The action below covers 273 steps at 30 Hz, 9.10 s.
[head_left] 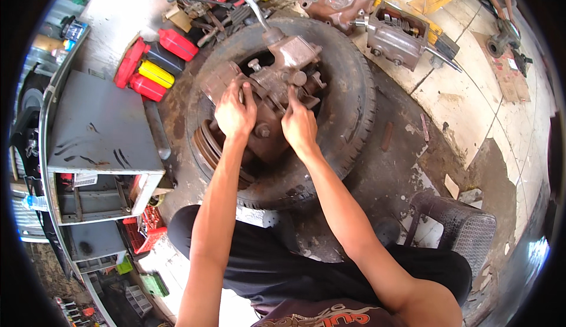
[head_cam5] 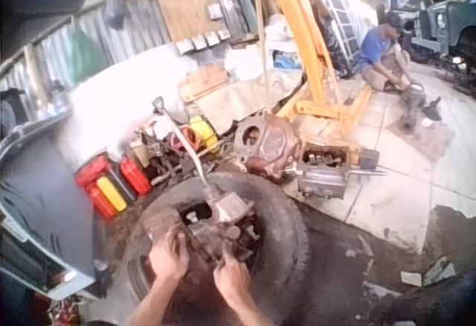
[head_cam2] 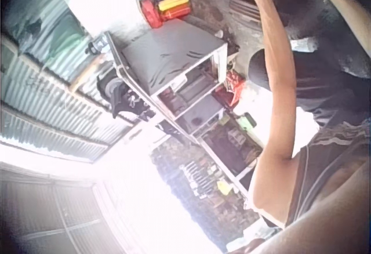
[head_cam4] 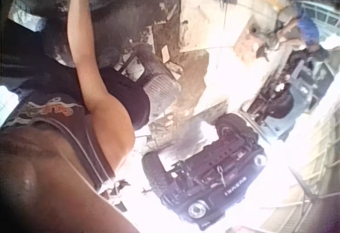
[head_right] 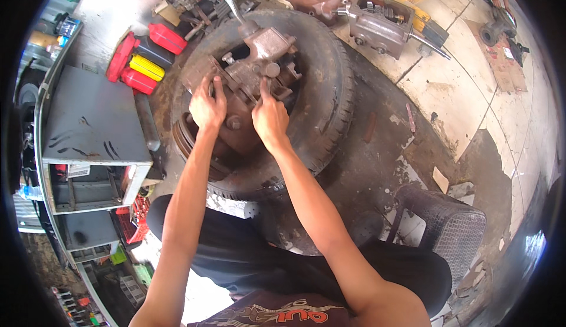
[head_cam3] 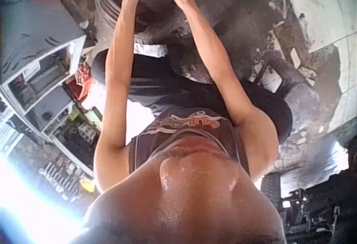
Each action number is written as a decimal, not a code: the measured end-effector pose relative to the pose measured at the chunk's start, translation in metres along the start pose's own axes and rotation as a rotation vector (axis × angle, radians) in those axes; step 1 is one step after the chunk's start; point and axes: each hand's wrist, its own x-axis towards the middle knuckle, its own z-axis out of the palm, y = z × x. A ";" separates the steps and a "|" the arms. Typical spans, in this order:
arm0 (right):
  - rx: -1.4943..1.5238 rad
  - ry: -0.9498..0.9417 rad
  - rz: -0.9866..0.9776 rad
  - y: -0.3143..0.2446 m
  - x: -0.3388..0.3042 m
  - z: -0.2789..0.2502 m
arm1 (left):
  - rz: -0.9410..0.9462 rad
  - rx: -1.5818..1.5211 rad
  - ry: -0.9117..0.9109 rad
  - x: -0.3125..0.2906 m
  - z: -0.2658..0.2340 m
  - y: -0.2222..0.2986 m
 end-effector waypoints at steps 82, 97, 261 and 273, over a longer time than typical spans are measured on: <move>-0.271 -0.299 -0.414 0.002 0.021 -0.038 | 0.058 -0.154 0.015 -0.005 -0.004 -0.011; -0.351 -0.297 -0.273 0.002 0.012 -0.042 | 0.055 -0.132 0.070 0.003 0.000 -0.010; 1.420 -0.661 0.226 -0.042 0.009 -0.125 | 0.023 -0.413 0.169 0.021 -0.034 0.004; 1.425 -0.670 0.126 -0.061 -0.007 -0.133 | -0.042 -1.037 -0.460 0.025 -0.119 0.067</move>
